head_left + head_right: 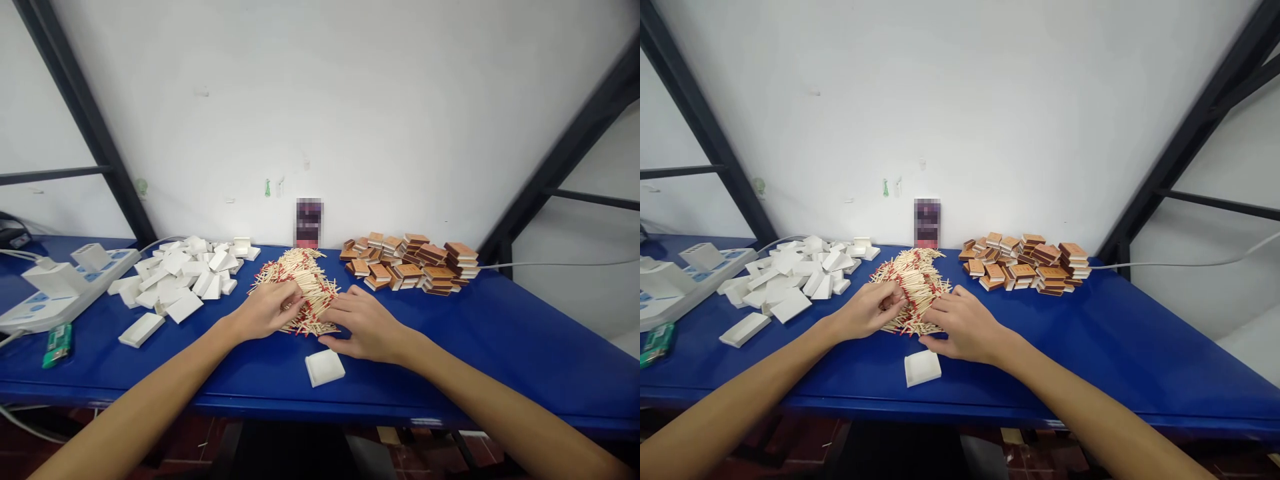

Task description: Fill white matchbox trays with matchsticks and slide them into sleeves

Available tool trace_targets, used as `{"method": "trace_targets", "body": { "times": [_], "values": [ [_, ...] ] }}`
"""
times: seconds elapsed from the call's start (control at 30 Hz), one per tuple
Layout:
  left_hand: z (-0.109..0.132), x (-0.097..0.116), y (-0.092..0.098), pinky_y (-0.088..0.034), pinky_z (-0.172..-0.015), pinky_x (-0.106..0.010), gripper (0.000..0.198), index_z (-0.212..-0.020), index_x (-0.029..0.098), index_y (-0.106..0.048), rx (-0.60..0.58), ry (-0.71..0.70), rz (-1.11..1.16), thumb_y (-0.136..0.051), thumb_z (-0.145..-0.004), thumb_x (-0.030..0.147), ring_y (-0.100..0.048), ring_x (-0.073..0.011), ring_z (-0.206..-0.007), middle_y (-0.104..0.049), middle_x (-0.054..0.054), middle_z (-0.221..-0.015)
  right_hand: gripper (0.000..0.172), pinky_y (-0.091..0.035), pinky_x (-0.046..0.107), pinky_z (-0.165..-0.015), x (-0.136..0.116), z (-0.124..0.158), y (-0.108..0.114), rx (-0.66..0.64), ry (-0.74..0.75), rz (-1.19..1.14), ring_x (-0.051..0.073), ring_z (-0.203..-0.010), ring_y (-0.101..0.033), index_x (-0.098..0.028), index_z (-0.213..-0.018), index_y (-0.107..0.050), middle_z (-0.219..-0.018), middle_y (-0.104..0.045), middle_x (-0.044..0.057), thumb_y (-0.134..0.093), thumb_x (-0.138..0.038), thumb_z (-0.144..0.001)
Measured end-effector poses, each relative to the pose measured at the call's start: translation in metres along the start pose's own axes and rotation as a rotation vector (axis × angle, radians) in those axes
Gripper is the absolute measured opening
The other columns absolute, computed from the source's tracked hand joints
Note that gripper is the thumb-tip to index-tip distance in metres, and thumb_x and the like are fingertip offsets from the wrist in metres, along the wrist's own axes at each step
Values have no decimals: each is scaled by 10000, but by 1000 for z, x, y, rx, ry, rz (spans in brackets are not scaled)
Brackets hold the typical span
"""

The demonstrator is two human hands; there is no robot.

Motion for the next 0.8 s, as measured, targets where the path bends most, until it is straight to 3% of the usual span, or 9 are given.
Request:
{"method": "trace_targets", "body": {
  "times": [0.2,0.37,0.6,0.67,0.8],
  "values": [
    [1,9,4,-370,-539,-231,118,-828,173,-633,1,-118,55,-594,-914,244,-490,-89,-536,-602,26,-636,154,-269,318,-677,0,-12,-6,6,38,9,150,-651,-533,-175,-775,-643,-714,-670,21,-616,-286,-877],
    [2,16,4,-405,-565,-263,99,-821,161,-639,-10,-149,-37,-577,-846,234,-548,-132,-599,-630,-10,-671,102,-297,311,-689,7,-5,-7,48,20,-51,157,-697,-557,-182,-808,-648,-765,-674,28,-582,-216,-877],
    [-5,20,-3,-401,-709,-336,339,-542,185,-506,-97,-75,-162,-561,-861,286,-523,-145,-613,-554,8,-559,113,-330,308,-706,20,4,-12,30,-45,-94,163,-747,-601,-185,-874,-654,-826,-692,38,-591,-264,-923],
    [-4,22,-8,-404,-658,-312,305,-587,184,-540,-132,-72,-125,-564,-870,294,-506,-131,-569,-557,16,-554,120,-329,308,-698,22,5,-13,27,-66,-91,160,-741,-603,-184,-866,-653,-820,-687,35,-592,-268,-925],
    [-1,30,-16,-433,-627,-284,225,-918,164,-661,-138,-126,-108,-594,-874,375,-575,-158,-679,-636,-22,-738,136,-333,308,-693,24,6,-17,14,-90,-90,163,-764,-613,-187,-855,-650,-821,-681,35,-572,-261,-939]
  ]
}}
Point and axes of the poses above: each hand's wrist, its own z-axis away from the middle knuckle, its own y-axis out of the back of the hand, x = y × z, the point moved 9 cm from there along -z, towards the middle knuckle
